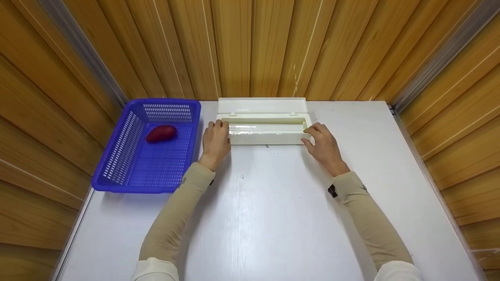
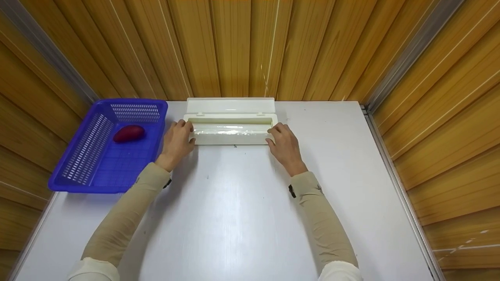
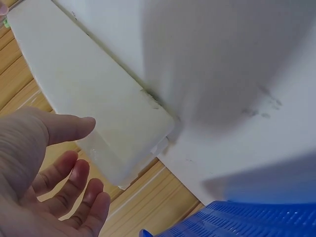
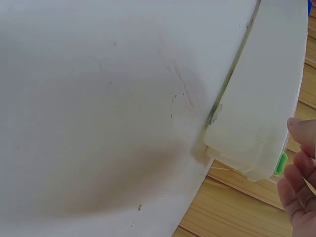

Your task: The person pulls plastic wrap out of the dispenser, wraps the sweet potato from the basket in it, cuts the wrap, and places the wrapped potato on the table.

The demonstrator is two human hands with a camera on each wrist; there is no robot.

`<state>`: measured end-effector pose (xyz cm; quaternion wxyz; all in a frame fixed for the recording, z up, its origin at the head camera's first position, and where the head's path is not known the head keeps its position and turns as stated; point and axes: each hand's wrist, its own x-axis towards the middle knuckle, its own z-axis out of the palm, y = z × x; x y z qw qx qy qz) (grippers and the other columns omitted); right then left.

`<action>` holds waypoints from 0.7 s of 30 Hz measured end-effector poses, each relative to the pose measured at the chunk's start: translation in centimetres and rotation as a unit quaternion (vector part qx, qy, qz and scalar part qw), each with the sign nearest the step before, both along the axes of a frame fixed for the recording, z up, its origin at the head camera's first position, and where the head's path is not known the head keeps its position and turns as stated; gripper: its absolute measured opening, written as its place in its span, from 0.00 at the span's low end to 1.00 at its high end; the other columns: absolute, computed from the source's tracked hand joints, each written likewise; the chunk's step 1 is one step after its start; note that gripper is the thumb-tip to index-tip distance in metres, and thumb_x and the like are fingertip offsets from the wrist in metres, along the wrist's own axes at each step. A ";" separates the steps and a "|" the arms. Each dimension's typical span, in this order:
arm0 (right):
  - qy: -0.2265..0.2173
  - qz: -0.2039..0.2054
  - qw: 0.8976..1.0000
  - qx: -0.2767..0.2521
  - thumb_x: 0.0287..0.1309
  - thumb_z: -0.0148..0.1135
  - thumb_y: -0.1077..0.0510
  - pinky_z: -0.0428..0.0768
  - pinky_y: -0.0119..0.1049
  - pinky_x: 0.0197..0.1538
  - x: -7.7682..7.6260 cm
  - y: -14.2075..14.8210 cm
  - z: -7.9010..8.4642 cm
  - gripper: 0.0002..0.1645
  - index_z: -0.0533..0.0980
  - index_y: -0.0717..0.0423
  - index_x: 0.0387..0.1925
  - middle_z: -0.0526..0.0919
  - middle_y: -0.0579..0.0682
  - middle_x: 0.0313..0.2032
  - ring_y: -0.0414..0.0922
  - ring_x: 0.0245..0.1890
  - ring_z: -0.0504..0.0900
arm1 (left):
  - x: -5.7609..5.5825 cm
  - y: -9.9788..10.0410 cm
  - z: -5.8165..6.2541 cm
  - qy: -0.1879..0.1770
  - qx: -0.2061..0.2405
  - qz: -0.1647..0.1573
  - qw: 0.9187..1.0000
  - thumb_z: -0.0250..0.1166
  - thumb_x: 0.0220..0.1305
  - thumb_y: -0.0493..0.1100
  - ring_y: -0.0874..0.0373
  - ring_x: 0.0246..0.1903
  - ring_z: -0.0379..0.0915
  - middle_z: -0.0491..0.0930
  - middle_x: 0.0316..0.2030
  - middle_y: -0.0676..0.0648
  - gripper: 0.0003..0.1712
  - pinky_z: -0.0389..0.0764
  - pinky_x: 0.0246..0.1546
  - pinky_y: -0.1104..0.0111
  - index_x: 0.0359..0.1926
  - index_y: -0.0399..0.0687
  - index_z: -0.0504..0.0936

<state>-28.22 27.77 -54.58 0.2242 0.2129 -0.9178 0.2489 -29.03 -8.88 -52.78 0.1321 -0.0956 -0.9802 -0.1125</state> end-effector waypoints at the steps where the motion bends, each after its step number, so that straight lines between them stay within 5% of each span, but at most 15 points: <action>1: 0.001 -0.002 1.000 0.000 0.61 0.77 0.63 0.82 0.50 0.45 -0.1 -0.1 -0.1 0.14 0.85 0.64 0.46 0.82 0.60 0.44 0.57 0.42 0.80 | 0.0 0.0 0.0 0.002 -0.004 0.001 1.000 0.75 0.61 0.35 0.37 0.51 0.80 0.83 0.52 0.34 0.22 0.84 0.51 0.49 0.55 0.33 0.81; 21: 0.022 -0.002 0.999 0.043 0.64 0.72 0.69 0.83 0.49 0.44 -1.0 -0.6 -0.6 0.06 0.86 0.65 0.42 0.81 0.61 0.40 0.58 0.42 0.82 | -0.4 -0.1 -0.6 0.051 -0.012 0.000 0.999 0.71 0.63 0.33 0.37 0.46 0.82 0.85 0.47 0.34 0.13 0.85 0.45 0.49 0.49 0.34 0.85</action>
